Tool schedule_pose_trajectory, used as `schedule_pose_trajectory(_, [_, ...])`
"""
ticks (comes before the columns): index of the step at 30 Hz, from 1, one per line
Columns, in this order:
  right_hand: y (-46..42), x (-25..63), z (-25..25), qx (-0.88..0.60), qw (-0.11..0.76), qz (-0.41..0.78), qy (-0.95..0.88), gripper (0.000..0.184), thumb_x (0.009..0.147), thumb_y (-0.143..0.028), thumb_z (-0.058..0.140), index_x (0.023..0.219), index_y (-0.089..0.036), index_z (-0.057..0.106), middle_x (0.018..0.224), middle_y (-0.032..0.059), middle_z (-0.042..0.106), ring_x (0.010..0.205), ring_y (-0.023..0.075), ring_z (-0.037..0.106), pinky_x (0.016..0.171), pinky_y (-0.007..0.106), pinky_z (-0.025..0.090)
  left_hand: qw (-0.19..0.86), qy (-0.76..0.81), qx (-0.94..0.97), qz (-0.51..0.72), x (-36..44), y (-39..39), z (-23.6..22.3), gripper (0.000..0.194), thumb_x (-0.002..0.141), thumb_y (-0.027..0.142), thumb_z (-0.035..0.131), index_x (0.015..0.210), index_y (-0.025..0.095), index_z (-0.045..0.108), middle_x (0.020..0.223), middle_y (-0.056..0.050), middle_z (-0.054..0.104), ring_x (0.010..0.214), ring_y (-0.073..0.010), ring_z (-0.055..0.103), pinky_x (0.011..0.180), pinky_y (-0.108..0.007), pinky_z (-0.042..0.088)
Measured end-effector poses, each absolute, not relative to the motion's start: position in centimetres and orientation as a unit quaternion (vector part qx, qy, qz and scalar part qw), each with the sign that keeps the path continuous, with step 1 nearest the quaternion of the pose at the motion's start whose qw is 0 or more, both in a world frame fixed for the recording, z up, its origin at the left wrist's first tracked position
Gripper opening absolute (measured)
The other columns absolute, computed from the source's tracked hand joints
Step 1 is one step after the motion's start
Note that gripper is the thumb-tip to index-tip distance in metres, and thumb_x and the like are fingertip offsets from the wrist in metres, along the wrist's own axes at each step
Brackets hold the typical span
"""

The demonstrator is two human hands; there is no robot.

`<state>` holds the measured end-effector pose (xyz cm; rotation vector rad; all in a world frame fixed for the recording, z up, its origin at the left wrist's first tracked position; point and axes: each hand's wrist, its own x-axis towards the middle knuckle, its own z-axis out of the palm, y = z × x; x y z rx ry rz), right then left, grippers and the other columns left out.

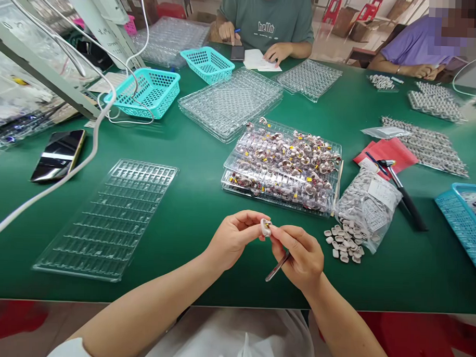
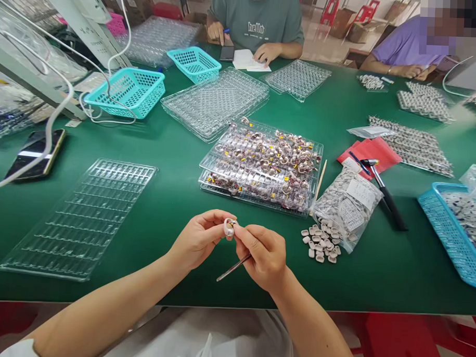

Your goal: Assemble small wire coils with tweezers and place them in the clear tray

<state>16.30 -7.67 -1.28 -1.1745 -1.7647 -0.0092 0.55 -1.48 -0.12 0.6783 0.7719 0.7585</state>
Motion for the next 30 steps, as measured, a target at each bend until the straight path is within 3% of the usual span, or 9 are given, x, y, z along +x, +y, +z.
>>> schedule_pose_trajectory(20, [-7.3, 16.2, -1.8, -0.49, 0.47, 0.024, -0.734, 0.038, 0.081, -0.003, 0.064, 0.114, -0.022, 0.063, 0.084, 0.0042, 0.069, 0.074, 0.0131, 0.066, 0.064, 0.023, 0.056, 0.786, 0.378, 0.349, 0.344, 0.5, -1.0, -0.6, 0.011, 0.071, 0.022, 0.078, 0.077, 0.014, 0.073, 0.068, 0.0, 0.065, 0.057, -0.0079, 0.055, 0.059, -0.022, 0.044])
schedule_pose_trajectory(25, [-6.9, 16.6, -1.1, -0.502, 0.473, 0.122, -0.714, 0.029, 0.086, -0.008, 0.06, 0.109, -0.024, 0.065, 0.086, 0.0034, 0.068, 0.067, 0.0104, 0.062, 0.056, 0.021, 0.05, 0.771, 0.374, 0.387, 0.34, 0.6, -0.4, -1.0, 0.009, 0.072, 0.021, 0.076, 0.075, 0.013, 0.072, 0.074, -0.002, 0.065, 0.059, -0.0084, 0.054, 0.061, -0.023, 0.044])
schedule_pose_trajectory(30, [-8.3, 18.7, 0.8, -0.563, 0.462, 0.243, -0.641, 0.02, 0.089, -0.021, 0.06, 0.107, -0.024, 0.068, 0.08, 0.0005, 0.064, 0.052, 0.0078, 0.047, 0.048, 0.021, 0.041, 0.759, 0.375, 0.41, 0.339, 0.6, -0.5, -0.9, 0.008, 0.071, 0.021, 0.074, 0.072, 0.014, 0.07, 0.068, -0.001, 0.062, 0.057, -0.009, 0.053, 0.058, -0.024, 0.042])
